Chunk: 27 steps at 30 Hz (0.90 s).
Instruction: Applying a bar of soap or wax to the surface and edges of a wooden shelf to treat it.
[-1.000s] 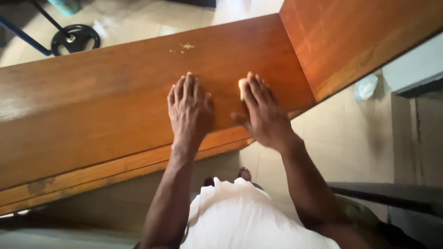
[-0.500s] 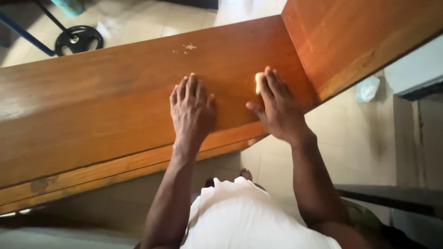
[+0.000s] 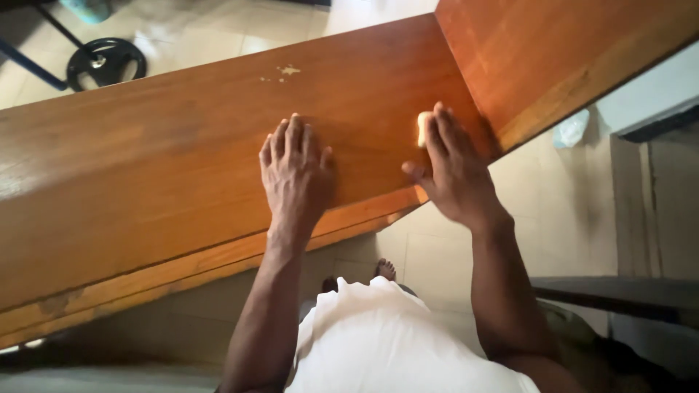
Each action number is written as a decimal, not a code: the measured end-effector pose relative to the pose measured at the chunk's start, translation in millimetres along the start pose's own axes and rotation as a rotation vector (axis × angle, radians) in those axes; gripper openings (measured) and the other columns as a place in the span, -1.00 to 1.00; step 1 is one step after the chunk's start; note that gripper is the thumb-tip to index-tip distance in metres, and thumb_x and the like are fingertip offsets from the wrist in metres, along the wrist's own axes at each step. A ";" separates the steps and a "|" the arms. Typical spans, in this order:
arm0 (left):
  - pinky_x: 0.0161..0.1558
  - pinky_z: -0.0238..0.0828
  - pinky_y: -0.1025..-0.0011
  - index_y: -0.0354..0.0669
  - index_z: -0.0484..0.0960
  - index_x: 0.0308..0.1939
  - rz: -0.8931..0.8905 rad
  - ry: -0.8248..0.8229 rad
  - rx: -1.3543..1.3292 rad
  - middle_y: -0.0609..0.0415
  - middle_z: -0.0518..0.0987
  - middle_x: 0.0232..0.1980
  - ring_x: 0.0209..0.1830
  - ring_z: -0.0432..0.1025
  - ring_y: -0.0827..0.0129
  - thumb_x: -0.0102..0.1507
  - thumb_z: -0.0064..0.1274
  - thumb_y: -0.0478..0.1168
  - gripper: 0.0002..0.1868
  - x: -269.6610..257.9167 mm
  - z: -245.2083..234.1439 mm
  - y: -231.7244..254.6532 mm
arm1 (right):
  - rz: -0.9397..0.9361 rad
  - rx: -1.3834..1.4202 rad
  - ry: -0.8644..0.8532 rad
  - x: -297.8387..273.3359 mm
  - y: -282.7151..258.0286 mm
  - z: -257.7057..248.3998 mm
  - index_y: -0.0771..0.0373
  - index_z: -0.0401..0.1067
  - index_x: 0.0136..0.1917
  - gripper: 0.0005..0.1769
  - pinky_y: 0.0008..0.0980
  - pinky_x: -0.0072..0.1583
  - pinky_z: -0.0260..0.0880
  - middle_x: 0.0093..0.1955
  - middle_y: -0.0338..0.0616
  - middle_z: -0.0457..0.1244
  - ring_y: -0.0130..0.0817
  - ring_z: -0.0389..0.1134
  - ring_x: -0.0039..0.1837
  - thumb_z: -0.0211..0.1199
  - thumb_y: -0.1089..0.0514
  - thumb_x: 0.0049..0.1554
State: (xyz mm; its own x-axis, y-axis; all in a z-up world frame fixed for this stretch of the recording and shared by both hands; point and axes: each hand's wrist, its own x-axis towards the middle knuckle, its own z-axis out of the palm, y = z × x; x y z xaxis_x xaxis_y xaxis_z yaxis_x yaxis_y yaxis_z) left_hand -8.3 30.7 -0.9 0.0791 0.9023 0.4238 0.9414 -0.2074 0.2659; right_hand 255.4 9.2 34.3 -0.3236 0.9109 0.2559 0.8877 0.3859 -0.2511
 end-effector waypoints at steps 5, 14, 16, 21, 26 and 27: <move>0.49 -0.01 0.05 -0.36 0.51 0.30 -0.011 -0.003 -0.035 -0.18 0.36 0.49 0.52 0.17 0.00 0.37 0.02 -0.01 -0.45 -1.6 -0.1 -1.6 | -0.004 -0.048 0.014 -0.9 -0.3 6.7 0.43 -0.09 0.65 -0.04 0.02 0.58 -0.06 0.69 0.33 -0.17 0.18 -0.15 0.69 -0.03 -0.35 0.33; 0.49 -0.04 0.03 -0.36 0.47 0.33 0.042 -0.030 -0.046 -0.18 0.36 0.48 0.51 0.17 0.00 0.37 0.03 -0.03 -0.44 -0.9 -5.7 0.5 | -0.006 0.014 0.058 -19.3 -13.3 5.1 0.40 0.00 0.64 -0.14 0.02 0.58 0.03 0.69 0.25 -0.09 0.16 -0.06 0.68 -0.01 -0.28 0.36; 0.50 -0.04 0.03 -0.36 0.46 0.35 0.044 -0.035 -0.065 -0.18 0.36 0.48 0.51 0.17 -0.01 0.38 0.03 -0.04 -0.43 -0.3 -6.0 3.3 | 0.031 0.016 0.078 -19.2 -10.3 6.6 0.40 0.01 0.64 -0.17 0.01 0.58 0.05 0.69 0.24 -0.08 0.17 -0.05 0.69 -0.01 -0.25 0.39; 0.49 -0.02 0.05 -0.37 0.47 0.34 0.049 -0.043 -0.097 -0.16 0.40 0.46 0.52 0.19 0.05 0.37 0.02 -0.03 -0.43 -1.3 -4.4 -0.2 | 0.014 -0.038 0.217 -33.2 -31.0 29.2 0.34 0.07 0.63 -0.20 0.08 0.60 0.04 0.67 0.17 -0.05 0.16 -0.05 0.69 0.06 -0.23 0.37; 0.48 0.05 0.08 -0.36 0.50 0.32 0.191 -0.056 -0.144 -0.16 0.42 0.45 0.50 0.24 0.06 0.39 0.03 -0.06 -0.48 -4.5 -1.3 -2.4 | -0.034 0.077 0.269 -39.9 -38.1 27.4 0.32 0.16 0.57 -0.30 0.08 0.58 0.06 0.62 0.12 0.05 0.11 0.01 0.65 0.22 -0.05 0.32; 0.47 0.07 0.08 -0.35 0.52 0.31 0.238 -0.054 -0.148 -0.17 0.43 0.45 0.49 0.25 0.05 0.41 0.03 -0.08 -0.52 -5.7 1.4 -2.0 | -0.026 0.078 0.257 -39.9 -34.2 23.0 0.28 0.22 0.55 -0.38 0.04 0.59 0.09 0.61 0.06 0.09 0.04 0.05 0.65 0.29 0.08 0.31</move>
State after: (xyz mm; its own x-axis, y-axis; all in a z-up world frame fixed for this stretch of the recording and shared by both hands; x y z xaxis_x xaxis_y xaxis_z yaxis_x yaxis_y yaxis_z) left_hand -10.2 26.6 -5.1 0.3129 0.8398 0.4437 0.8368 -0.4647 0.2895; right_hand 230.4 -37.0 11.1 -0.2431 0.8375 0.4894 0.8490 0.4277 -0.3102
